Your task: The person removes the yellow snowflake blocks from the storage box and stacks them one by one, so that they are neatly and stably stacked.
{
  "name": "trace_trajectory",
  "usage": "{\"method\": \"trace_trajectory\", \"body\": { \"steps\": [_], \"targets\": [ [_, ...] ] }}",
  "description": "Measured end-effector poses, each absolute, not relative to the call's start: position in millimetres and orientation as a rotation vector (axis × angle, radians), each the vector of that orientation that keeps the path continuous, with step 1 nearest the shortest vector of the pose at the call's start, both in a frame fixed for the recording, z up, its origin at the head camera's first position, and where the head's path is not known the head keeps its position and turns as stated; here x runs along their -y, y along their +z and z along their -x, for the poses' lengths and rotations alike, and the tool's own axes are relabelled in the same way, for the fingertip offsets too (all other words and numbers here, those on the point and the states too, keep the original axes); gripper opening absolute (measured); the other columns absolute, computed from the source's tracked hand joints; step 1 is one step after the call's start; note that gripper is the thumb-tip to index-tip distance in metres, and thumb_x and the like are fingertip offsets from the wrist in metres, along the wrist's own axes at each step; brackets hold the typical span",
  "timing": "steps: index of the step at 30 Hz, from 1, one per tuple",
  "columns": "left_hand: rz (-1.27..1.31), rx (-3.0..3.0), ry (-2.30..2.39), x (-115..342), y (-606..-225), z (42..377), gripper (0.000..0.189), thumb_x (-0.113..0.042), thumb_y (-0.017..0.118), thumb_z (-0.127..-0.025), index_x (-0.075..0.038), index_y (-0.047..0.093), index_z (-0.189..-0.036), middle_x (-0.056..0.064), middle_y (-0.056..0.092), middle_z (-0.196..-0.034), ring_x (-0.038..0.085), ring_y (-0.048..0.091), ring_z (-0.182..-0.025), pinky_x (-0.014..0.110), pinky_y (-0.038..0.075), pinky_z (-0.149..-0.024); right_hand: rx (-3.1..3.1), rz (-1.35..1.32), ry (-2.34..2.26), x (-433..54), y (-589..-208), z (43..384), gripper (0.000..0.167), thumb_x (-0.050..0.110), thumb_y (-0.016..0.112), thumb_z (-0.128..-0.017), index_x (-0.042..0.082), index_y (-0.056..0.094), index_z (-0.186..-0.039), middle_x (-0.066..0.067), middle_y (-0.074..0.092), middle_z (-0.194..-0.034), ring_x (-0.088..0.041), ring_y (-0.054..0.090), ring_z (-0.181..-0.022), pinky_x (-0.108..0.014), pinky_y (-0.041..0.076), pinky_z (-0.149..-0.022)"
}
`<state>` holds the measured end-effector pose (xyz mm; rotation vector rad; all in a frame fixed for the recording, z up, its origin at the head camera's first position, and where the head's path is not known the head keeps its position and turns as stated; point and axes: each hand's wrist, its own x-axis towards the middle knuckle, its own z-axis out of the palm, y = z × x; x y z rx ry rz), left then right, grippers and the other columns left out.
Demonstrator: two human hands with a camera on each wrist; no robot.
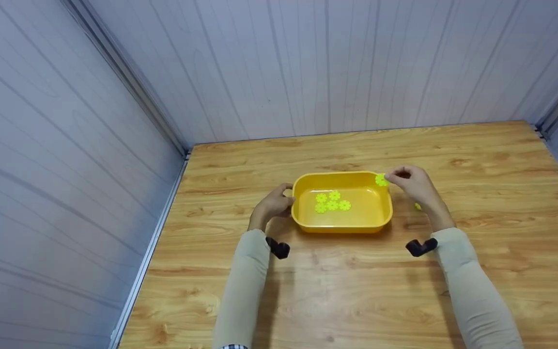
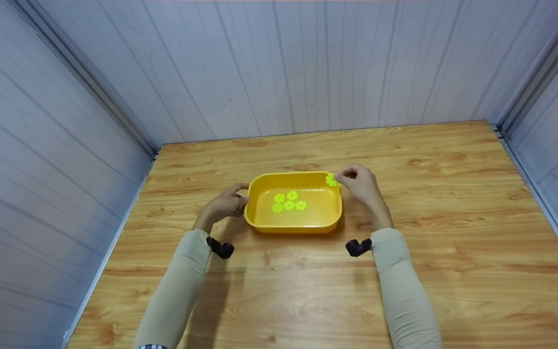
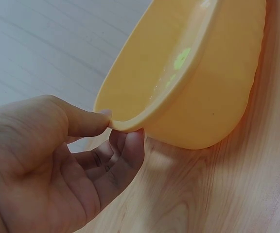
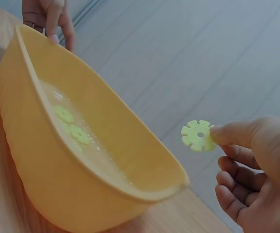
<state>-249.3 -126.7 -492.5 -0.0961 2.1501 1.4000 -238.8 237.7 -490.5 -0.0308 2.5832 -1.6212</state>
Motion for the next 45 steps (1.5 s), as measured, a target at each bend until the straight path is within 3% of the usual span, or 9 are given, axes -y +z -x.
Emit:
{"method": "trace_trajectory", "body": {
  "steps": [7, 16, 23, 31, 38, 41, 45],
  "targets": [
    [0.089, -2.161, 1.392, 127, -493, 249, 0.045, -0.015, 0.045, -0.101, -0.014, 0.036, -0.144, 0.025, 0.058, -0.112, 0.014, 0.053, -0.068, 0.033, 0.05, -0.072, -2.588, -0.024, -1.65, -259, -493, 234, 0.047, 0.045, 0.058, -0.092, 0.003, 0.059, -0.114, -0.002, 0.056, -0.106, -0.016, 0.05, -0.097, -0.02, 0.045, -0.078],
    [0.09, -2.145, 1.408, 128, -491, 248, 0.046, -0.015, 0.045, -0.101, -0.016, 0.034, -0.145, 0.02, 0.059, -0.097, 0.016, 0.052, -0.067, 0.046, 0.049, -0.084, -2.579, -0.072, -1.633, -286, -499, 229, 0.053, 0.048, 0.058, -0.091, 0.002, 0.057, -0.117, 0.005, 0.055, -0.107, -0.01, 0.049, -0.099, -0.025, 0.044, -0.084],
    [0.089, -2.148, 1.405, 127, -492, 247, 0.046, -0.015, 0.045, -0.1, -0.014, 0.034, -0.146, 0.015, 0.057, -0.091, 0.016, 0.051, -0.066, 0.04, 0.048, -0.077, -2.605, -0.113, -1.583, -303, -506, 226, 0.054, 0.048, 0.058, -0.091, 0.0, 0.056, -0.117, 0.01, 0.054, -0.099, -0.007, 0.048, -0.094, -0.025, 0.042, -0.081],
    [0.108, -2.139, 1.414, 127, -492, 248, 0.047, -0.016, 0.046, -0.1, -0.015, 0.034, -0.145, 0.018, 0.059, -0.096, 0.018, 0.052, -0.069, 0.041, 0.05, -0.079, -2.61, -0.168, -1.527, -315, -518, 223, 0.056, 0.05, 0.056, -0.091, 0.0, 0.056, -0.116, 0.005, 0.053, -0.102, -0.015, 0.048, -0.098, -0.028, 0.043, -0.082],
    [0.131, -2.132, 1.414, 126, -490, 247, 0.045, -0.016, 0.047, -0.1, -0.016, 0.036, -0.144, 0.018, 0.059, -0.099, 0.018, 0.052, -0.07, 0.045, 0.048, -0.087, -2.601, -0.191, -1.416, -320, -526, 219, 0.058, 0.051, 0.053, -0.093, -0.001, 0.056, -0.119, -0.009, 0.054, -0.115, -0.023, 0.048, -0.104, -0.024, 0.044, -0.077],
    [0.125, -2.133, 1.42, 126, -490, 247, 0.045, -0.016, 0.046, -0.1, -0.016, 0.036, -0.144, 0.018, 0.059, -0.1, 0.017, 0.052, -0.07, 0.047, 0.048, -0.089, -2.569, -0.197, -1.395, -323, -529, 217, 0.056, 0.049, 0.051, -0.095, -0.001, 0.054, -0.12, -0.012, 0.054, -0.113, -0.02, 0.05, -0.094, -0.026, 0.045, -0.072],
    [0.12, -2.134, 1.412, 126, -491, 247, 0.045, -0.016, 0.046, -0.101, -0.016, 0.035, -0.144, 0.019, 0.058, -0.102, 0.016, 0.053, -0.07, 0.048, 0.049, -0.089, -2.488, -0.199, -1.415, -326, -531, 213, 0.053, 0.044, 0.051, -0.096, -0.002, 0.053, -0.122, -0.008, 0.054, -0.098, -0.012, 0.047, -0.072, -0.028, 0.044, -0.062]
  ]
}}
